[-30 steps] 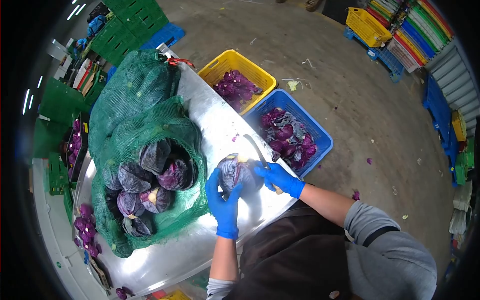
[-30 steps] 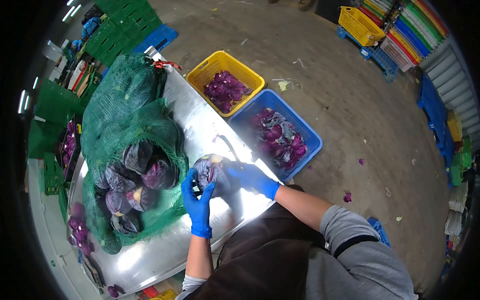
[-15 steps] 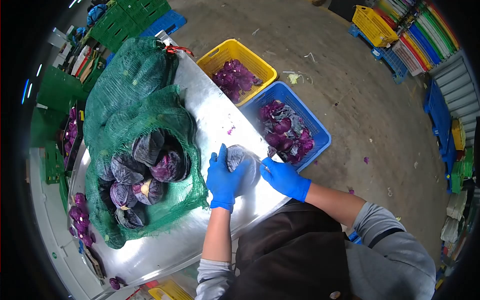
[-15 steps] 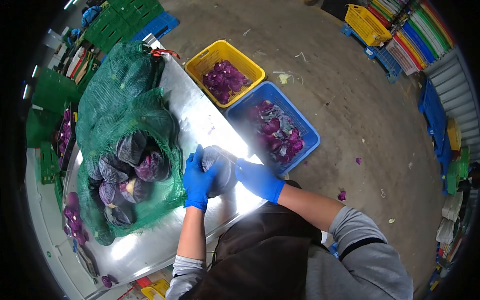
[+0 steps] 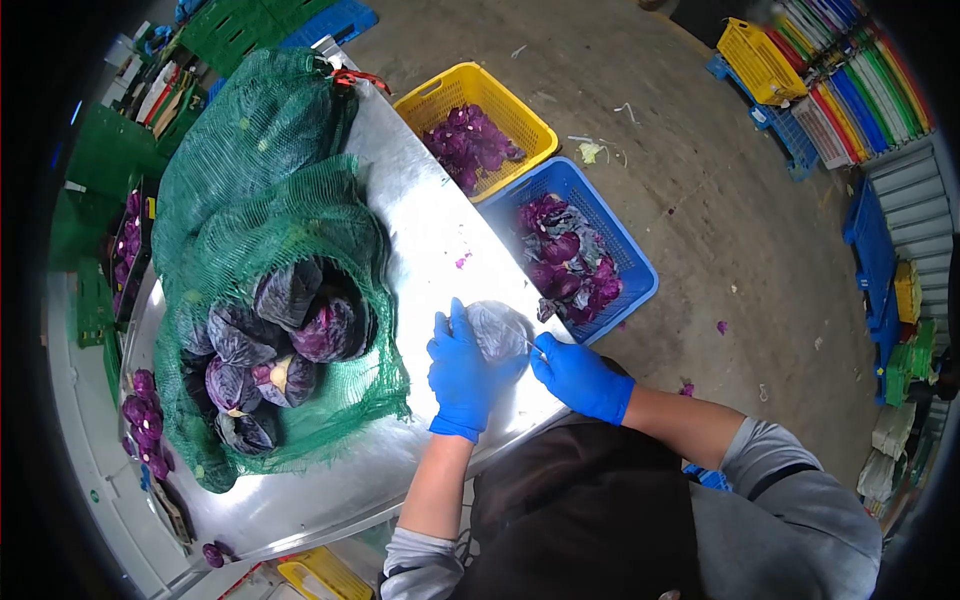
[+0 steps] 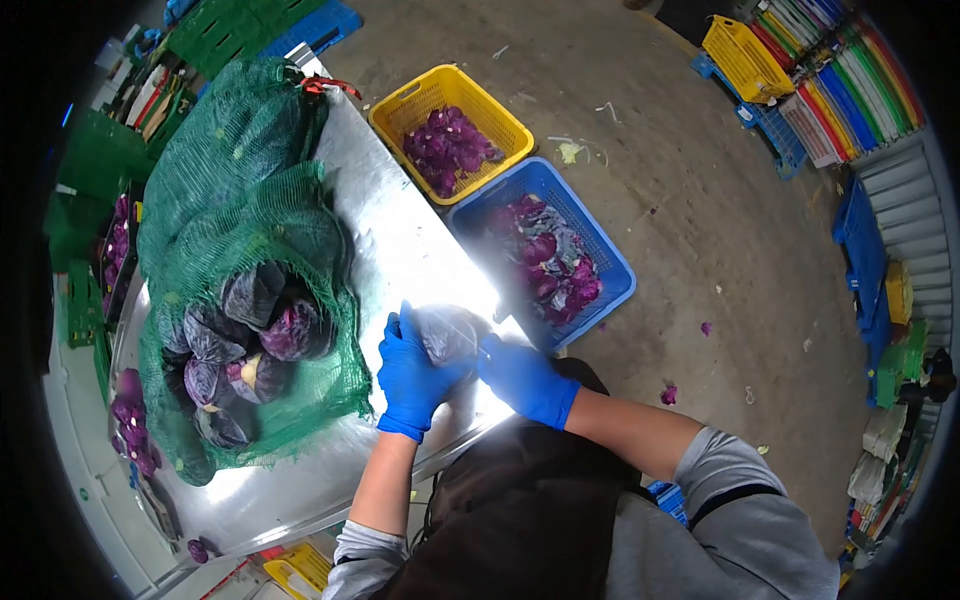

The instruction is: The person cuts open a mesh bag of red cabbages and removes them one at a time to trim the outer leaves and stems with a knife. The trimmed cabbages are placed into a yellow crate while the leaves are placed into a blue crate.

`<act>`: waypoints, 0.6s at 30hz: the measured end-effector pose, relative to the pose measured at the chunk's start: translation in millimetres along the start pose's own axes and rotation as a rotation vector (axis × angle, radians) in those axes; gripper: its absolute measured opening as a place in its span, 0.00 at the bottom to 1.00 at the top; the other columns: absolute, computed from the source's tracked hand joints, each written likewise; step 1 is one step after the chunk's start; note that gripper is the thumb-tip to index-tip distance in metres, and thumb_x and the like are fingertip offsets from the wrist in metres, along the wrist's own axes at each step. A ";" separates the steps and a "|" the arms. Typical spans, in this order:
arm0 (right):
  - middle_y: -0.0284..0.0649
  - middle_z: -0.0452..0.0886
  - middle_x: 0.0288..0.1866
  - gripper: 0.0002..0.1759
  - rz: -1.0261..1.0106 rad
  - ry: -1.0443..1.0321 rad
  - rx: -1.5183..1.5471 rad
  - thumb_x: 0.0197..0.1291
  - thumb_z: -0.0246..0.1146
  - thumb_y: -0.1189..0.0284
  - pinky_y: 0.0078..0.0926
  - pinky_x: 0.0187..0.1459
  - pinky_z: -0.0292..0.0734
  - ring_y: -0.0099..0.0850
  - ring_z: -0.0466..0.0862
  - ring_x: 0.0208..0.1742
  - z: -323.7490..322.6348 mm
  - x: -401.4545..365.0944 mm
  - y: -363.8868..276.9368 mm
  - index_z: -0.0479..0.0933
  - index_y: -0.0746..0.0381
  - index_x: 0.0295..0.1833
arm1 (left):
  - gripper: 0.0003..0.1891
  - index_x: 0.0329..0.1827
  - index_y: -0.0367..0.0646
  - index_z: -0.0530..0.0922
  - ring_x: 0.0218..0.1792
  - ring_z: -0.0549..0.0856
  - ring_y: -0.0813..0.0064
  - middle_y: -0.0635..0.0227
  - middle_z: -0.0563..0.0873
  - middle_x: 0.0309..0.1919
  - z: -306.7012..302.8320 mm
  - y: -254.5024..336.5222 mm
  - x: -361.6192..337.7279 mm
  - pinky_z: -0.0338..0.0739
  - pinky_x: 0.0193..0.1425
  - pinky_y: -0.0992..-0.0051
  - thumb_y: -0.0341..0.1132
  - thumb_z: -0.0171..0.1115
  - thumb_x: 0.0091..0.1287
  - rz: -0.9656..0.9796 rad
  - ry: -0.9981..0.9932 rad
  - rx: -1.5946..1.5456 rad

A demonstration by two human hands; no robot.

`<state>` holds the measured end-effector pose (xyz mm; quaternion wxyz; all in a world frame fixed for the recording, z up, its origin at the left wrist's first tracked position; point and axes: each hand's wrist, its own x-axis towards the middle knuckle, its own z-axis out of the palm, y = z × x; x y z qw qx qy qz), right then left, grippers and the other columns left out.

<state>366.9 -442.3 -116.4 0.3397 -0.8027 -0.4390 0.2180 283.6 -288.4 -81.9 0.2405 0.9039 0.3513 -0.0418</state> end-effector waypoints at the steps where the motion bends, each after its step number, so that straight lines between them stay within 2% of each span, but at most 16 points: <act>1: 0.45 0.76 0.25 0.05 -0.011 -0.019 -0.043 0.61 0.57 0.76 0.37 0.30 0.74 0.41 0.79 0.27 -0.1 1.2 0.6 0.70 0.63 0.42 | 0.59 0.74 0.37 0.53 0.58 0.73 0.42 0.39 0.63 0.66 0.6 0.0 -0.6 0.77 0.53 0.52 0.59 0.74 0.42 0.003 0.021 0.000; 2: 0.45 0.76 0.25 0.05 -0.006 -0.028 -0.046 0.61 0.57 0.76 0.37 0.30 0.74 0.41 0.79 0.27 0.2 3.5 2.5 0.70 0.63 0.42 | 0.59 0.74 0.37 0.54 0.58 0.73 0.42 0.39 0.63 0.66 2.1 0.0 -1.4 0.77 0.52 0.52 0.58 0.74 0.42 0.003 0.039 -0.001; 4: 0.57 0.77 0.27 0.09 0.061 -0.095 0.091 0.64 0.55 0.70 0.50 0.28 0.72 0.57 0.79 0.31 2.0 9.6 5.2 0.67 0.64 0.43 | 0.58 0.73 0.37 0.54 0.57 0.73 0.42 0.39 0.63 0.65 3.5 -1.5 -2.0 0.77 0.52 0.52 0.58 0.74 0.43 0.000 0.023 0.000; 7: 0.57 0.78 0.27 0.10 -0.015 -0.024 0.073 0.63 0.55 0.71 0.51 0.29 0.72 0.56 0.80 0.31 2.3 13.6 4.1 0.66 0.66 0.44 | 0.57 0.73 0.36 0.54 0.56 0.73 0.43 0.39 0.64 0.64 5.5 -3.4 2.1 0.78 0.50 0.53 0.57 0.73 0.43 -0.009 0.019 0.010; 11: 0.57 0.78 0.26 0.11 0.018 -0.051 0.094 0.61 0.55 0.71 0.51 0.29 0.73 0.56 0.80 0.31 14.1 19.9 21.8 0.66 0.68 0.44 | 0.57 0.73 0.36 0.55 0.54 0.74 0.45 0.40 0.65 0.63 2.5 7.3 7.5 0.78 0.49 0.54 0.58 0.72 0.44 -0.044 -0.010 0.058; 13: 0.56 0.79 0.27 0.12 0.001 -0.091 0.013 0.61 0.55 0.71 0.51 0.30 0.74 0.55 0.81 0.31 9.7 26.1 22.7 0.66 0.70 0.44 | 0.57 0.73 0.36 0.55 0.53 0.75 0.45 0.40 0.65 0.63 1.1 10.1 12.6 0.78 0.49 0.54 0.58 0.72 0.44 -0.044 -0.025 0.036; 17: 0.56 0.80 0.29 0.13 -0.013 -0.135 0.053 0.61 0.55 0.71 0.49 0.32 0.76 0.54 0.82 0.33 17.3 25.8 35.5 0.65 0.70 0.45 | 0.55 0.72 0.35 0.57 0.55 0.74 0.44 0.41 0.67 0.62 -2.3 8.3 5.7 0.77 0.52 0.54 0.58 0.72 0.44 -0.020 -0.002 -0.014; 18: 0.56 0.81 0.30 0.15 0.053 -0.193 0.046 0.61 0.55 0.70 0.48 0.33 0.77 0.54 0.83 0.34 21.6 27.9 37.9 0.65 0.70 0.47 | 0.55 0.72 0.35 0.57 0.55 0.74 0.44 0.41 0.67 0.62 0.1 6.1 3.1 0.77 0.52 0.54 0.58 0.72 0.44 -0.017 -0.003 -0.006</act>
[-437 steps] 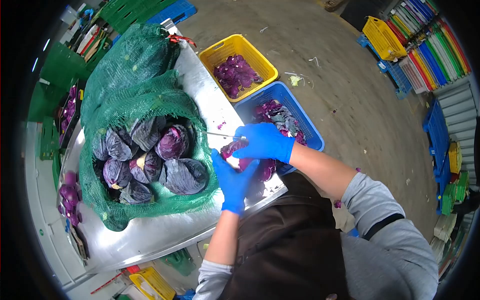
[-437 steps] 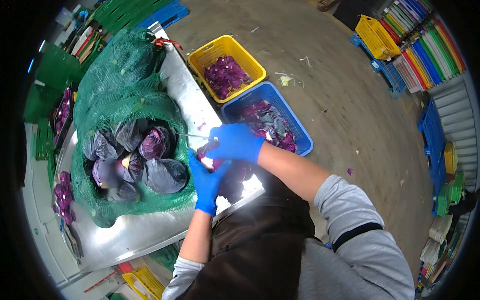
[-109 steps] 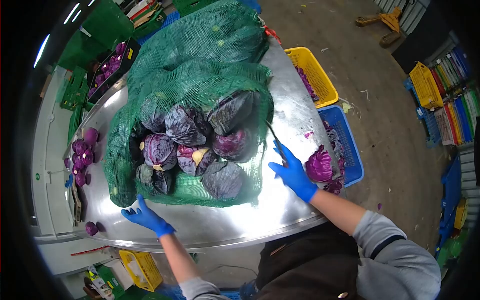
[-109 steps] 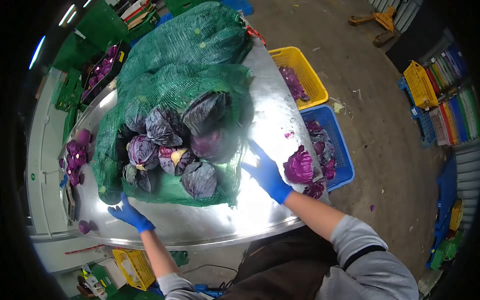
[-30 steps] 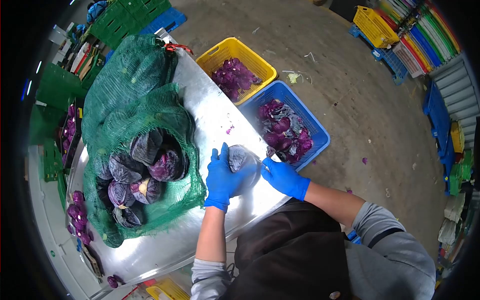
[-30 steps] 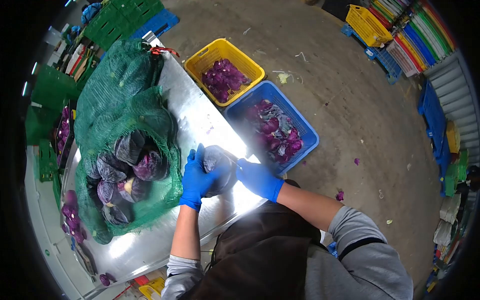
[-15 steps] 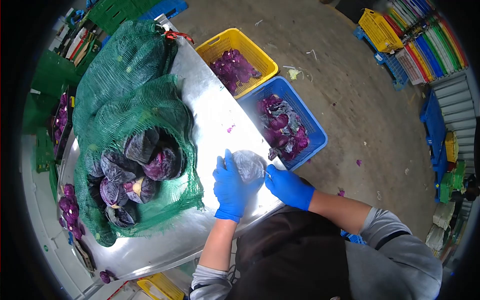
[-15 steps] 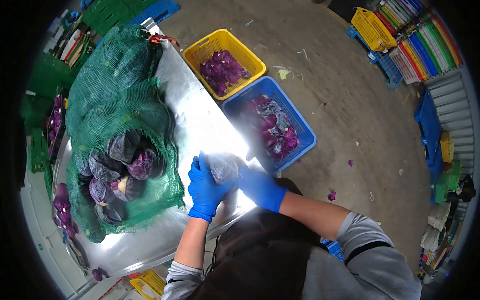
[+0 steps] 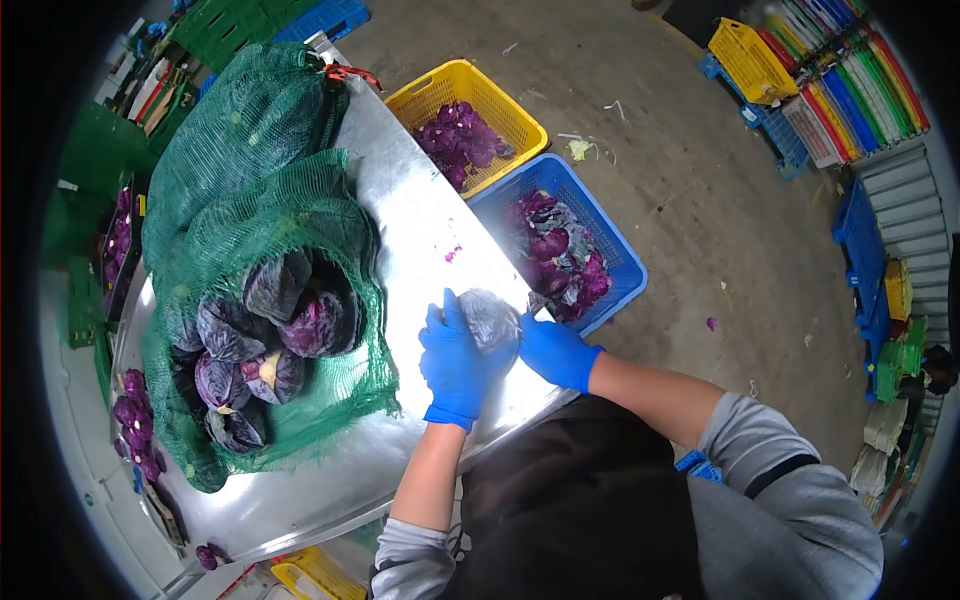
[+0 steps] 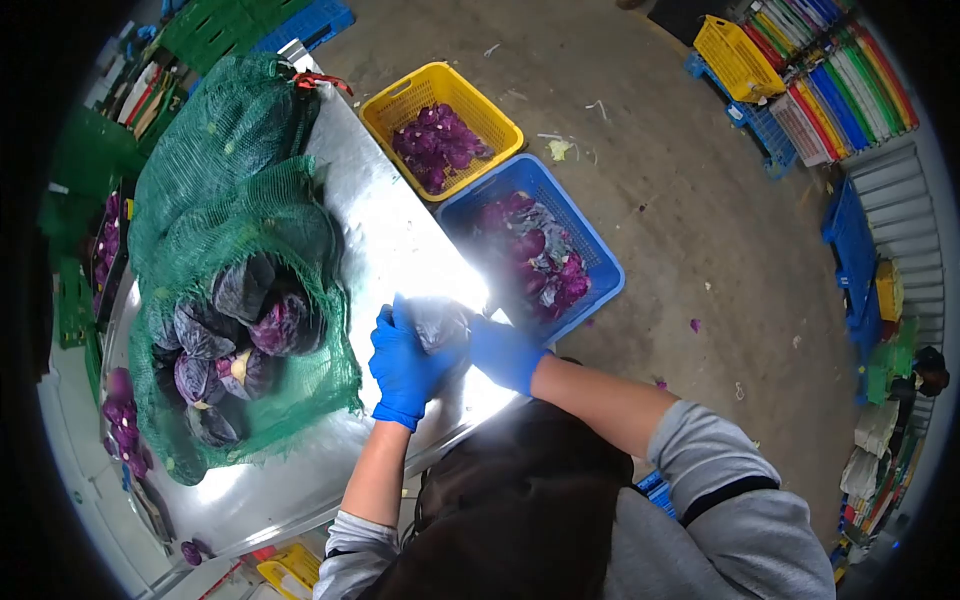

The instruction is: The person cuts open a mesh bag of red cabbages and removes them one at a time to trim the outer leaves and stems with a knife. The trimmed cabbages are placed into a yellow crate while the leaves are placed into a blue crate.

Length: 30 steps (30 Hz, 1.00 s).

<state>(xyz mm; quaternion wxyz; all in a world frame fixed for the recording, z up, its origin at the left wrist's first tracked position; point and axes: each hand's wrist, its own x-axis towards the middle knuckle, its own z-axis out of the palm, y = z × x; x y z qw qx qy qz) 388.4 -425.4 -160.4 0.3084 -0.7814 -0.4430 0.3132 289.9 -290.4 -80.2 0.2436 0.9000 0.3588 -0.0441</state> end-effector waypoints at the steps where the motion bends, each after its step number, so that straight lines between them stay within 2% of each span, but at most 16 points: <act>1: 0.56 0.81 0.31 0.16 0.066 -0.057 -0.006 0.62 0.54 0.70 0.48 0.34 0.78 0.53 0.83 0.34 3.9 0.8 2.1 0.65 0.70 0.50 | 0.55 0.72 0.35 0.58 0.56 0.74 0.44 0.42 0.67 0.61 6.1 -2.4 -2.2 0.76 0.54 0.55 0.59 0.72 0.44 0.004 0.051 -0.012; 6: 0.47 0.82 0.36 0.22 -0.016 0.015 -0.021 0.67 0.51 0.69 0.34 0.38 0.79 0.39 0.82 0.31 16.6 10.2 3.3 0.65 0.64 0.65 | 0.55 0.71 0.36 0.59 0.60 0.73 0.50 0.46 0.69 0.59 25.8 -34.9 -21.1 0.73 0.61 0.60 0.54 0.75 0.43 0.096 0.288 -0.204; 8: 0.44 0.83 0.38 0.28 0.269 -0.284 0.510 0.66 0.52 0.72 0.34 0.38 0.79 0.36 0.83 0.32 -18.4 2.6 -20.1 0.60 0.62 0.71 | 0.52 0.71 0.36 0.59 0.62 0.72 0.60 0.54 0.71 0.61 31.3 -38.2 -28.7 0.67 0.67 0.67 0.41 0.79 0.43 0.124 0.336 -0.564; 9: 0.43 0.83 0.42 0.30 0.284 -0.293 0.514 0.64 0.52 0.75 0.35 0.42 0.79 0.36 0.83 0.36 -23.1 2.7 -17.3 0.58 0.61 0.73 | 0.48 0.71 0.36 0.60 0.65 0.69 0.63 0.57 0.69 0.65 37.8 -41.0 -30.8 0.65 0.69 0.68 0.36 0.77 0.47 0.199 0.350 -0.795; 10: 0.43 0.83 0.42 0.30 0.284 -0.294 0.507 0.64 0.52 0.75 0.35 0.42 0.79 0.36 0.83 0.36 -27.1 0.2 -16.1 0.58 0.61 0.73 | 0.48 0.71 0.36 0.60 0.65 0.69 0.63 0.57 0.69 0.65 38.8 -45.4 -29.6 0.65 0.69 0.68 0.36 0.77 0.47 0.198 0.354 -0.800; 12: 0.46 0.82 0.43 0.30 -0.088 0.064 0.170 0.63 0.53 0.75 0.37 0.46 0.78 0.39 0.83 0.40 -35.8 -7.1 -23.9 0.61 0.59 0.72 | 0.46 0.71 0.36 0.60 0.67 0.68 0.64 0.56 0.66 0.67 33.1 -53.1 -33.1 0.62 0.71 0.68 0.34 0.76 0.50 -0.002 0.312 -0.991; 14: 0.50 0.81 0.44 0.29 -0.108 0.116 0.151 0.61 0.54 0.74 0.37 0.50 0.77 0.40 0.82 0.43 -42.2 -6.0 -27.0 0.64 0.61 0.69 | 0.43 0.71 0.35 0.60 0.67 0.67 0.64 0.56 0.66 0.68 34.1 -59.0 -29.9 0.60 0.72 0.68 0.33 0.75 0.53 -0.059 0.401 -0.792; 16: 0.48 0.76 0.26 0.29 -0.024 0.264 0.221 0.63 0.58 0.67 0.33 0.31 0.73 0.32 0.76 0.24 -44.9 6.2 -4.1 0.64 0.57 0.70 | 0.46 0.70 0.34 0.61 0.68 0.64 0.62 0.55 0.66 0.65 49.8 -80.1 -30.3 0.56 0.73 0.65 0.37 0.78 0.49 -0.093 0.467 -0.924; 18: 0.58 0.80 0.41 0.20 0.253 0.165 0.272 0.63 0.56 0.69 0.42 0.46 0.76 0.53 0.81 0.43 -86.5 18.6 -4.5 0.70 0.67 0.58 | 0.42 0.69 0.34 0.63 0.65 0.68 0.65 0.56 0.69 0.64 44.2 -91.2 -37.4 0.60 0.71 0.67 0.36 0.75 0.53 -0.161 0.513 -0.931; 20: 0.57 0.81 0.39 0.17 0.219 0.183 -0.085 0.63 0.57 0.66 0.44 0.44 0.76 0.55 0.81 0.41 -105.3 26.7 7.4 0.72 0.67 0.51 | 0.35 0.68 0.33 0.65 0.61 0.73 0.68 0.57 0.73 0.61 26.9 -88.1 -46.6 0.65 0.68 0.70 0.33 0.71 0.59 -0.243 0.166 -1.359; 21: 0.55 0.81 0.41 0.16 0.206 0.126 -0.253 0.63 0.57 0.64 0.45 0.44 0.77 0.52 0.82 0.40 -110.4 29.6 4.1 0.72 0.66 0.47 | 0.30 0.67 0.32 0.67 0.57 0.76 0.71 0.59 0.76 0.59 29.6 -85.8 -45.6 0.69 0.65 0.73 0.30 0.66 0.62 -0.203 0.225 -1.291; 24: 0.52 0.81 0.48 0.20 0.110 0.028 -0.098 0.63 0.59 0.60 0.40 0.49 0.77 0.46 0.83 0.47 -108.7 22.0 -57.9 0.74 0.64 0.53 | 0.30 0.67 0.33 0.66 0.56 0.76 0.71 0.59 0.76 0.59 38.6 -83.2 -30.2 0.69 0.64 0.74 0.30 0.65 0.63 -0.115 0.266 -1.231; 25: 0.53 0.80 0.52 0.25 -0.081 0.129 0.038 0.62 0.60 0.57 0.37 0.51 0.77 0.46 0.82 0.50 -84.2 23.4 -60.2 0.72 0.63 0.58 | 0.30 0.68 0.33 0.66 0.57 0.76 0.72 0.59 0.76 0.59 35.2 -80.5 -24.8 0.70 0.63 0.74 0.31 0.65 0.64 -0.104 0.292 -1.174; 26: 0.54 0.78 0.57 0.30 -0.271 0.229 0.175 0.62 0.62 0.54 0.35 0.54 0.76 0.45 0.81 0.54 -57.1 26.5 -55.5 0.71 0.62 0.63 | 0.25 0.67 0.37 0.68 0.54 0.76 0.80 0.67 0.76 0.58 26.2 -76.4 -20.8 0.69 0.61 0.79 0.32 0.60 0.68 -0.131 0.197 -1.277; 29: 0.44 0.80 0.57 0.35 -0.154 0.017 0.319 0.57 0.67 0.53 0.31 0.57 0.74 0.34 0.81 0.55 -21.2 37.7 -39.5 0.70 0.62 0.65 | 0.28 0.69 0.36 0.67 0.55 0.76 0.78 0.66 0.75 0.59 42.6 -102.5 -12.6 0.69 0.62 0.78 0.35 0.63 0.66 -0.207 0.294 -1.238; 30: 0.44 0.80 0.57 0.35 -0.156 0.022 0.320 0.57 0.67 0.53 0.31 0.57 0.74 0.34 0.81 0.55 -25.0 35.0 -41.6 0.70 0.62 0.65 | 0.30 0.68 0.36 0.66 0.55 0.77 0.76 0.65 0.75 0.59 11.5 -71.2 -31.1 0.70 0.62 0.77 0.36 0.66 0.64 -0.044 0.586 -0.641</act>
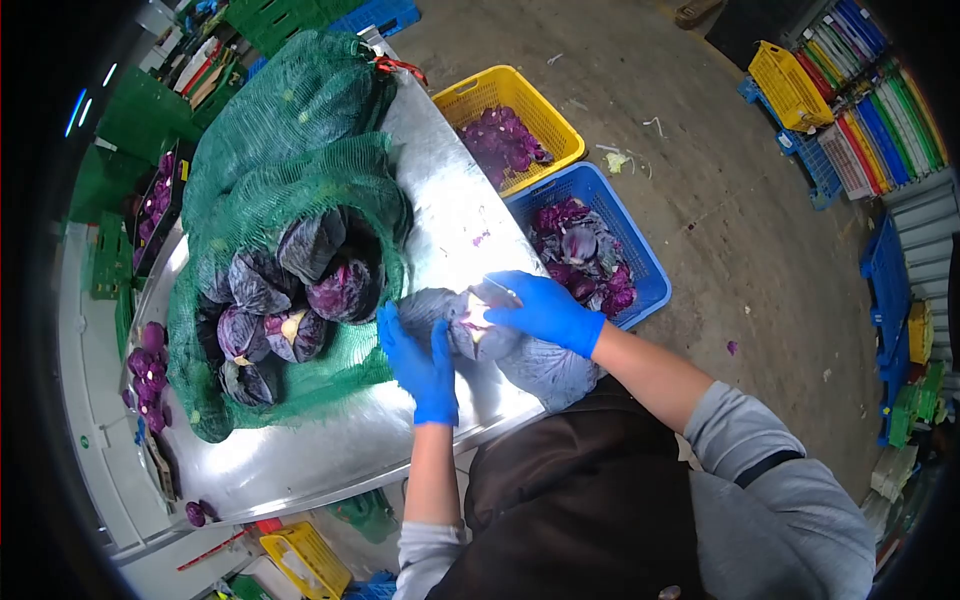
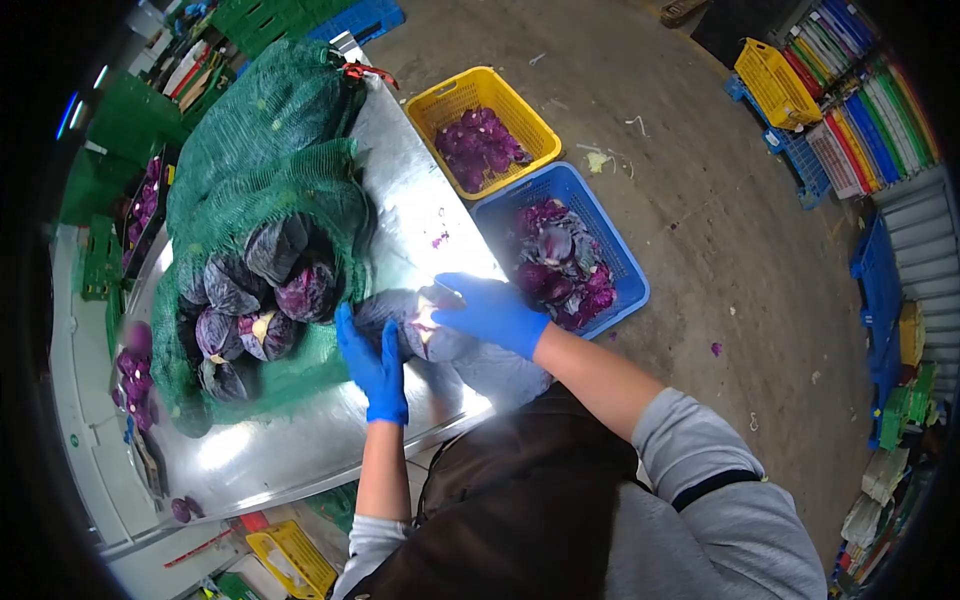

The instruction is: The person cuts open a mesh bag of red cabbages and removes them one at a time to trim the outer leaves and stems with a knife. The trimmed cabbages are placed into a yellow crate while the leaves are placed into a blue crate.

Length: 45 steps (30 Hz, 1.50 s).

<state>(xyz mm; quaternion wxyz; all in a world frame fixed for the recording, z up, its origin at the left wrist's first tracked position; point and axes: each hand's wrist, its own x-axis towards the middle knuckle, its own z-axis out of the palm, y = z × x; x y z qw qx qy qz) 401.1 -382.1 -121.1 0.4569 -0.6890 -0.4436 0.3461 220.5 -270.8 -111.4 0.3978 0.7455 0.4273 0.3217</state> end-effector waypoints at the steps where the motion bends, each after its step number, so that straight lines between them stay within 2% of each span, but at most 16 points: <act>1: 0.44 0.80 0.57 0.36 0.010 -0.001 -0.021 0.56 0.68 0.53 0.30 0.57 0.74 0.33 0.81 0.54 -5.2 -5.4 -6.4 0.70 0.62 0.65 | 0.33 0.68 0.35 0.66 0.54 0.78 0.75 0.64 0.75 0.59 -2.5 26.7 -6.6 0.71 0.61 0.76 0.37 0.68 0.62 0.389 0.177 0.508; 5: 0.47 0.82 0.51 0.38 0.080 0.019 -0.161 0.56 0.67 0.51 0.32 0.50 0.77 0.34 0.84 0.49 -10.3 -20.8 -11.4 0.68 0.62 0.66 | 0.36 0.66 0.35 0.63 0.53 0.80 0.70 0.59 0.75 0.58 30.7 15.9 -30.6 0.76 0.58 0.74 0.34 0.72 0.58 0.319 -0.024 0.402; 7: 0.48 0.83 0.49 0.40 0.120 -0.004 -0.278 0.56 0.65 0.49 0.33 0.48 0.78 0.37 0.84 0.45 -27.3 -23.3 -20.1 0.66 0.62 0.67 | 0.57 0.70 0.25 0.54 0.63 0.70 0.54 0.44 0.67 0.63 57.3 -6.7 -24.4 0.68 0.65 0.63 0.48 0.79 0.44 -0.139 -0.319 -0.206; 10: 0.50 0.83 0.43 0.41 0.147 -0.017 -0.483 0.60 0.58 0.46 0.35 0.42 0.79 0.43 0.85 0.38 -35.4 -28.5 -21.8 0.62 0.61 0.71 | 0.57 0.69 0.25 0.55 0.60 0.73 0.58 0.46 0.70 0.59 61.8 9.2 -8.5 0.70 0.63 0.65 0.49 0.80 0.43 -0.179 -0.402 -0.243; 12: 0.48 0.83 0.34 0.37 -0.018 0.016 -0.603 0.65 0.53 0.48 0.39 0.26 0.76 0.42 0.84 0.27 -25.5 -32.3 -16.7 0.58 0.58 0.72 | 0.57 0.67 0.24 0.56 0.56 0.76 0.62 0.49 0.74 0.56 55.8 20.3 2.7 0.71 0.61 0.67 0.49 0.80 0.41 -0.218 -0.488 -0.263; 15: 0.47 0.84 0.33 0.34 -0.185 0.084 -0.616 0.68 0.51 0.50 0.41 0.24 0.75 0.43 0.83 0.25 -2.5 -31.8 7.8 0.58 0.57 0.73 | 0.58 0.66 0.24 0.57 0.52 0.79 0.66 0.52 0.77 0.52 52.8 18.0 12.3 0.73 0.59 0.69 0.50 0.81 0.39 -0.257 -0.579 -0.288; 22: 0.46 0.84 0.33 0.29 -0.060 0.023 -0.599 0.67 0.51 0.50 0.40 0.27 0.76 0.43 0.85 0.28 -15.2 -11.1 -8.2 0.65 0.54 0.68 | 0.55 0.65 0.22 0.57 0.52 0.81 0.66 0.50 0.78 0.54 58.1 13.7 14.2 0.76 0.56 0.71 0.48 0.80 0.42 -0.122 -0.566 0.052; 24: 0.39 0.84 0.45 0.20 0.115 -0.082 -0.567 0.67 0.56 0.61 0.30 0.39 0.79 0.33 0.85 0.39 -23.3 2.7 -22.9 0.74 0.58 0.61 | 0.55 0.65 0.22 0.56 0.52 0.81 0.66 0.50 0.78 0.54 56.9 5.7 9.5 0.77 0.55 0.71 0.47 0.80 0.43 -0.061 -0.484 0.247; 26: 0.38 0.84 0.44 0.16 0.139 -0.056 -0.499 0.68 0.54 0.61 0.29 0.39 0.79 0.33 0.85 0.41 -14.0 6.1 -6.7 0.78 0.54 0.56 | 0.44 0.64 0.26 0.57 0.47 0.82 0.70 0.56 0.81 0.49 60.2 -2.7 7.7 0.79 0.54 0.74 0.35 0.77 0.50 -0.235 -0.541 -0.240; 28: 0.35 0.84 0.43 0.15 -0.167 0.013 -0.597 0.66 0.55 0.61 0.30 0.40 0.79 0.31 0.85 0.42 -11.3 7.4 1.3 0.78 0.49 0.55 | 0.41 0.62 0.28 0.59 0.45 0.83 0.72 0.57 0.81 0.49 50.0 11.9 3.3 0.80 0.50 0.76 0.32 0.77 0.50 -0.250 -0.496 -0.323; 31: 0.33 0.84 0.43 0.15 0.013 -0.155 -0.556 0.64 0.56 0.63 0.32 0.41 0.79 0.32 0.84 0.43 -20.9 21.3 -19.8 0.77 0.45 0.56 | 0.40 0.61 0.27 0.60 0.46 0.83 0.71 0.55 0.80 0.49 54.4 -3.8 2.7 0.80 0.50 0.76 0.32 0.76 0.50 -0.217 -0.445 -0.291; 36: 0.36 0.83 0.44 0.16 -0.004 -0.179 -0.666 0.66 0.54 0.61 0.36 0.42 0.79 0.38 0.84 0.43 -25.8 30.2 -23.5 0.75 0.43 0.58 | 0.52 0.69 0.26 0.54 0.50 0.82 0.68 0.54 0.78 0.55 53.6 -8.0 7.4 0.79 0.53 0.72 0.37 0.80 0.47 -0.250 -0.450 -0.129; 38: 0.41 0.83 0.45 0.18 0.251 -0.175 -0.632 0.66 0.55 0.56 0.37 0.44 0.79 0.41 0.84 0.46 -28.9 41.6 -12.8 0.74 0.43 0.60 | 0.55 0.70 0.27 0.54 0.56 0.78 0.65 0.52 0.75 0.58 49.7 7.2 -12.1 0.75 0.60 0.69 0.39 0.81 0.44 0.236 -0.459 0.306; 39: 0.46 0.83 0.45 0.22 0.186 -0.243 -0.608 0.63 0.55 0.50 0.38 0.46 0.79 0.44 0.83 0.48 -27.9 42.2 -6.7 0.77 0.48 0.56 | 0.58 0.71 0.26 0.53 0.62 0.74 0.63 0.51 0.72 0.61 50.7 9.5 -18.3 0.69 0.66 0.67 0.39 0.83 0.42 -0.012 -0.522 0.158; 42: 0.47 0.83 0.45 0.26 0.206 -0.072 -0.570 0.60 0.56 0.45 0.38 0.50 0.78 0.44 0.83 0.48 -10.1 39.4 0.5 0.81 0.53 0.51 | 0.59 0.72 0.27 0.52 0.63 0.72 0.63 0.51 0.70 0.63 44.5 -9.0 -30.1 0.68 0.67 0.68 0.39 0.83 0.41 -0.041 -0.508 -0.114; 45: 0.45 0.84 0.45 0.22 0.165 -0.012 -0.710 0.56 0.58 0.51 0.38 0.52 0.78 0.42 0.84 0.47 -17.0 24.6 33.1 0.82 0.54 0.49 | 0.59 0.73 0.30 0.51 0.64 0.72 0.64 0.52 0.69 0.65 24.0 -30.5 -46.7 0.67 0.68 0.68 0.35 0.82 0.41 0.075 -0.511 -0.162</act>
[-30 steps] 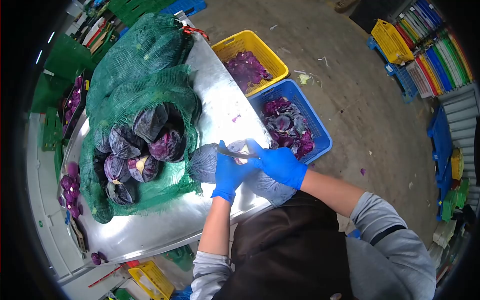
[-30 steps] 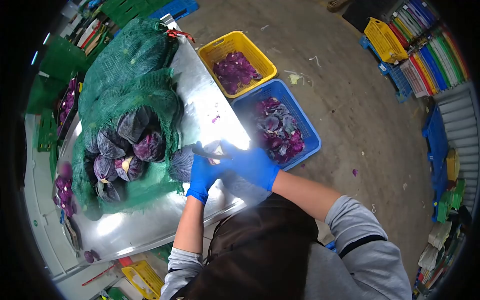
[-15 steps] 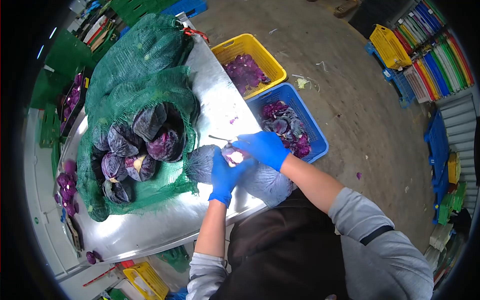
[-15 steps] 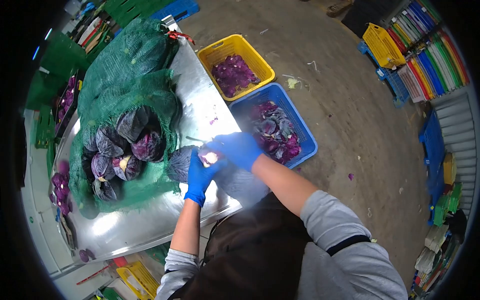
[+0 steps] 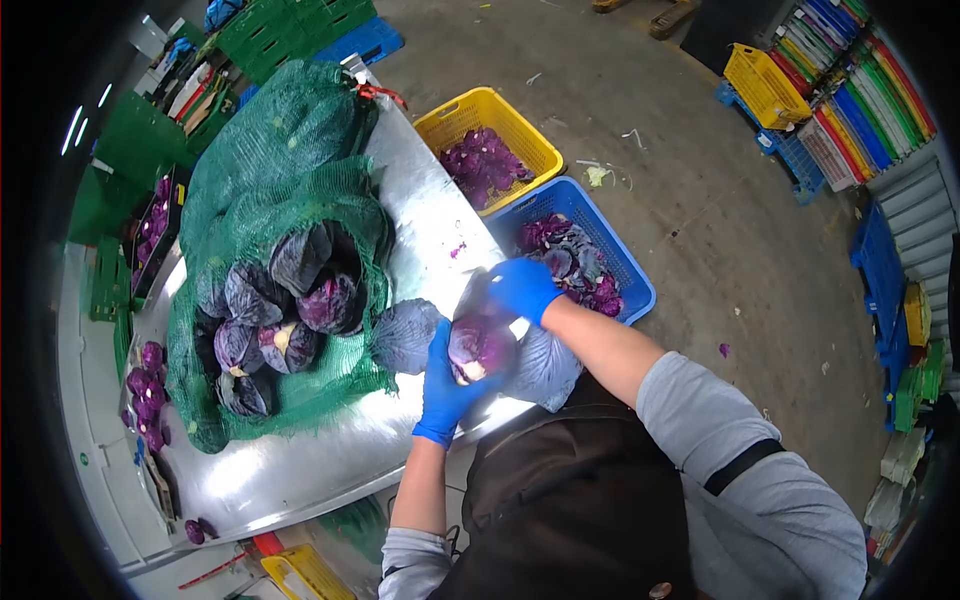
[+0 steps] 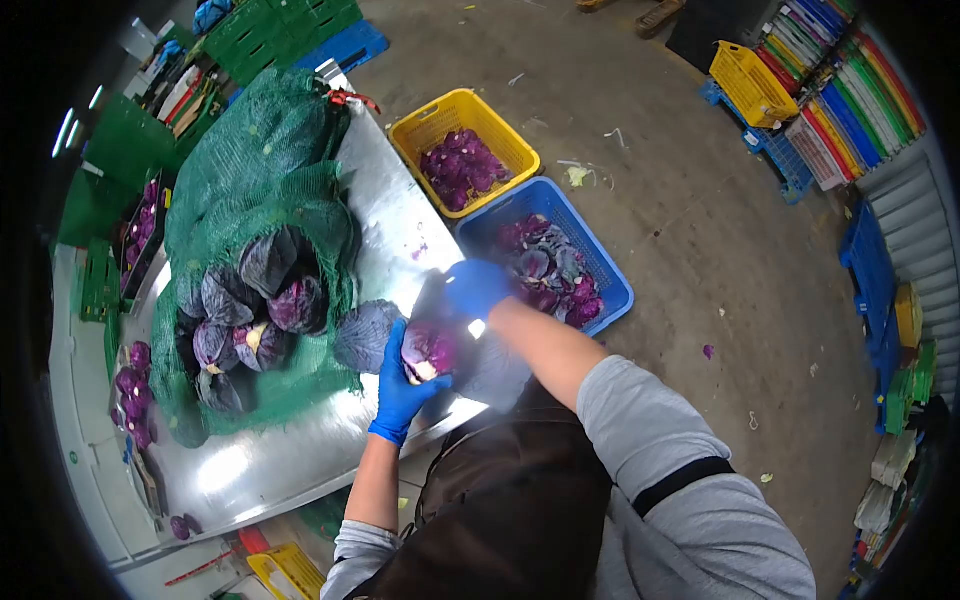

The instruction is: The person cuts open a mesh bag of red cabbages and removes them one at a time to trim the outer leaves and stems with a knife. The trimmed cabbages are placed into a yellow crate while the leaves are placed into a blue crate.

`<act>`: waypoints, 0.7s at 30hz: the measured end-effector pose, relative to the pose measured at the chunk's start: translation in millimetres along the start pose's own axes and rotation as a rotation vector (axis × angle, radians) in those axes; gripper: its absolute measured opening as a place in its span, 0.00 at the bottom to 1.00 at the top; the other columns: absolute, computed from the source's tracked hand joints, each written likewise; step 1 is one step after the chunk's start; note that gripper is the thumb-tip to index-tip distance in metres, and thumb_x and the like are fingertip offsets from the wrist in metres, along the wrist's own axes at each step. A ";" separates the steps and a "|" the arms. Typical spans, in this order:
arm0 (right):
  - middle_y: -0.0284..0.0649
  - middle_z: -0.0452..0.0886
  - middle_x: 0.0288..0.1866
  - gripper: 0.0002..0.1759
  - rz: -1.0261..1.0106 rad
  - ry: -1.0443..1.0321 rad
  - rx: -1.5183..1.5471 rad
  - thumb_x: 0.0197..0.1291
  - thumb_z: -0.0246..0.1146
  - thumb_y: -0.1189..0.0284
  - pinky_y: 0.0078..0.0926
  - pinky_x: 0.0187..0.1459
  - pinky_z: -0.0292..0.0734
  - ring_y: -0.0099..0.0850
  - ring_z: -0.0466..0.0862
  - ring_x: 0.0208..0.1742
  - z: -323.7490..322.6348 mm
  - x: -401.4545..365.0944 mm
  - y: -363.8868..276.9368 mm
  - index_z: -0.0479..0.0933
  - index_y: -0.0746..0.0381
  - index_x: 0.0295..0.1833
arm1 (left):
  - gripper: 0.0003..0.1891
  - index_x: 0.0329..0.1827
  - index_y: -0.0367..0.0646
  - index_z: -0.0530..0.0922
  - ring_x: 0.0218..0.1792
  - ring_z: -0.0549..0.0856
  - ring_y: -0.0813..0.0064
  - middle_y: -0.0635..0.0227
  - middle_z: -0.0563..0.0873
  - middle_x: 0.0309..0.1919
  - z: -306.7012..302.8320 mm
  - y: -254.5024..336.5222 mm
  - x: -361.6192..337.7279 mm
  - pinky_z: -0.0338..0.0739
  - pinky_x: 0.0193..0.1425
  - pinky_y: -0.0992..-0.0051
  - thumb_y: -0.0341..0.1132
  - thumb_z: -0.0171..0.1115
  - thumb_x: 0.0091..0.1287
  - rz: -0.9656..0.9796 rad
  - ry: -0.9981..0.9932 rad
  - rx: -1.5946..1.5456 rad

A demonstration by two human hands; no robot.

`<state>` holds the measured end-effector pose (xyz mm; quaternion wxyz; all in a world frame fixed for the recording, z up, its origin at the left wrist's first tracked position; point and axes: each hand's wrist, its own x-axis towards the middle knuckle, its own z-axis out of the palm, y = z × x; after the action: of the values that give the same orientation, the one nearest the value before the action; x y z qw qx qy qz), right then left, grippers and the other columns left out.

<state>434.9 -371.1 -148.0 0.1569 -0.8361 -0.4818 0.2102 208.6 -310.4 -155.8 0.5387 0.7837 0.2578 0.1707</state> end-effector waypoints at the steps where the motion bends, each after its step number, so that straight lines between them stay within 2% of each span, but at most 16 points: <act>1: 0.47 0.84 0.44 0.21 -0.035 -0.111 -0.202 0.55 0.60 0.53 0.39 0.48 0.80 0.43 0.85 0.46 8.9 12.0 22.5 0.83 0.54 0.47 | 0.58 0.74 0.32 0.51 0.64 0.72 0.65 0.53 0.69 0.65 -3.2 -3.0 -8.1 0.67 0.69 0.69 0.34 0.82 0.41 0.032 -0.009 -0.109; 2: 0.51 0.84 0.43 0.21 0.303 0.067 0.163 0.52 0.62 0.52 0.40 0.46 0.80 0.45 0.85 0.45 8.9 12.0 33.0 0.84 0.58 0.40 | 0.58 0.74 0.32 0.51 0.64 0.72 0.65 0.53 0.69 0.65 -6.4 -4.8 -12.2 0.67 0.69 0.69 0.34 0.82 0.41 0.022 0.002 -0.108; 3: 0.54 0.84 0.41 0.24 0.363 0.032 0.203 0.54 0.60 0.53 0.40 0.45 0.80 0.48 0.85 0.45 -13.8 1.2 31.2 0.82 0.61 0.45 | 0.57 0.73 0.32 0.53 0.65 0.71 0.64 0.53 0.69 0.65 -8.9 -5.9 -12.3 0.66 0.69 0.68 0.35 0.82 0.41 -0.006 0.002 -0.123; 4: 0.54 0.82 0.49 0.26 0.372 -0.019 0.249 0.60 0.58 0.54 0.38 0.46 0.79 0.46 0.84 0.49 -38.7 -9.4 26.7 0.75 0.61 0.57 | 0.57 0.73 0.33 0.55 0.65 0.71 0.63 0.53 0.69 0.65 -10.5 -6.6 -10.4 0.65 0.70 0.67 0.36 0.81 0.40 -0.033 0.004 -0.140; 5: 0.54 0.82 0.49 0.26 0.361 -0.027 0.240 0.60 0.58 0.54 0.38 0.46 0.79 0.46 0.84 0.49 -53.0 -14.4 12.9 0.75 0.61 0.57 | 0.56 0.72 0.33 0.57 0.66 0.71 0.62 0.53 0.70 0.65 -11.1 -7.3 -6.4 0.64 0.71 0.66 0.38 0.81 0.39 -0.059 0.008 -0.161; 7: 0.52 0.83 0.47 0.37 0.194 0.054 0.575 0.55 0.62 0.54 0.45 0.49 0.77 0.51 0.83 0.46 -60.1 -30.2 -12.3 0.66 0.59 0.69 | 0.53 0.73 0.35 0.57 0.66 0.71 0.64 0.55 0.71 0.65 -12.1 -4.1 7.2 0.64 0.71 0.68 0.35 0.79 0.42 0.017 -0.027 -0.089; 9: 0.49 0.73 0.64 0.34 -0.206 0.062 0.398 0.63 0.60 0.53 0.32 0.53 0.76 0.36 0.80 0.57 -31.9 -31.9 -21.0 0.65 0.59 0.69 | 0.50 0.72 0.38 0.60 0.66 0.71 0.65 0.56 0.71 0.65 -16.7 17.7 19.5 0.63 0.71 0.69 0.31 0.76 0.43 -0.009 -0.026 -0.240; 10: 0.46 0.77 0.61 0.37 -0.409 0.112 0.407 0.60 0.63 0.52 0.30 0.54 0.75 0.36 0.82 0.54 -4.0 -26.9 -5.3 0.65 0.60 0.70 | 0.46 0.72 0.40 0.62 0.65 0.71 0.65 0.57 0.71 0.66 -20.9 0.4 21.8 0.64 0.71 0.69 0.26 0.72 0.44 -0.063 0.053 -0.256; 11: 0.46 0.77 0.61 0.37 -0.410 0.112 0.409 0.60 0.63 0.52 0.30 0.54 0.75 0.36 0.82 0.54 -5.8 -31.5 -4.9 0.65 0.60 0.70 | 0.42 0.70 0.39 0.64 0.64 0.72 0.64 0.56 0.70 0.66 -23.1 3.5 21.4 0.64 0.71 0.69 0.24 0.69 0.47 -0.106 0.223 -0.315; 13: 0.47 0.79 0.58 0.37 -0.115 -0.117 0.679 0.58 0.65 0.50 0.31 0.55 0.75 0.38 0.81 0.55 -20.1 -40.5 -10.7 0.68 0.60 0.67 | 0.39 0.70 0.38 0.64 0.67 0.69 0.59 0.53 0.67 0.68 -23.5 9.8 11.6 0.61 0.72 0.66 0.25 0.67 0.50 -0.076 0.587 0.160; 14: 0.48 0.81 0.53 0.36 -0.071 -0.023 0.655 0.56 0.67 0.49 0.32 0.54 0.75 0.39 0.82 0.53 -21.5 -47.1 -15.0 0.72 0.62 0.62 | 0.39 0.70 0.36 0.62 0.69 0.64 0.53 0.48 0.63 0.69 -17.2 32.3 7.3 0.58 0.73 0.62 0.27 0.68 0.52 0.040 0.667 0.428; 15: 0.48 0.81 0.53 0.36 -0.059 -0.018 0.662 0.56 0.67 0.49 0.32 0.54 0.75 0.39 0.82 0.53 -22.9 -52.8 -18.8 0.72 0.62 0.62 | 0.42 0.71 0.36 0.61 0.70 0.62 0.51 0.46 0.60 0.69 -8.1 48.9 6.9 0.56 0.74 0.59 0.33 0.72 0.52 0.150 0.626 0.446; 17: 0.49 0.82 0.50 0.34 0.015 0.042 0.630 0.54 0.67 0.48 0.32 0.53 0.75 0.38 0.83 0.51 -25.3 -59.2 -23.0 0.75 0.64 0.57 | 0.47 0.71 0.36 0.60 0.67 0.67 0.51 0.46 0.65 0.66 15.1 49.7 6.9 0.60 0.71 0.60 0.42 0.76 0.49 0.160 0.464 0.358; 18: 0.50 0.82 0.48 0.34 0.024 0.028 0.610 0.54 0.67 0.46 0.33 0.51 0.76 0.38 0.83 0.50 -23.8 -60.0 -21.4 0.76 0.64 0.55 | 0.51 0.71 0.36 0.61 0.62 0.74 0.53 0.47 0.71 0.63 26.7 45.9 18.1 0.67 0.67 0.63 0.47 0.78 0.44 -0.075 0.347 -0.019; 19: 0.50 0.82 0.48 0.34 0.025 0.025 0.611 0.54 0.67 0.46 0.33 0.51 0.76 0.38 0.83 0.50 -26.8 -57.1 -17.3 0.76 0.64 0.55 | 0.51 0.71 0.36 0.61 0.62 0.74 0.53 0.47 0.71 0.63 24.4 43.0 25.4 0.67 0.67 0.63 0.47 0.78 0.44 -0.078 0.347 -0.018; 21: 0.50 0.81 0.51 0.36 0.112 -0.248 0.479 0.53 0.67 0.45 0.33 0.50 0.76 0.38 0.83 0.50 -40.9 -48.3 -8.9 0.75 0.65 0.56 | 0.52 0.69 0.33 0.62 0.56 0.79 0.57 0.50 0.77 0.58 10.0 48.6 38.7 0.72 0.62 0.66 0.48 0.79 0.43 -0.167 0.142 0.207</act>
<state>427.2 -411.3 -98.9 0.2784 -0.7684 -0.3868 0.4272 256.0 -309.2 -114.5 0.4475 0.7969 0.3759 0.1530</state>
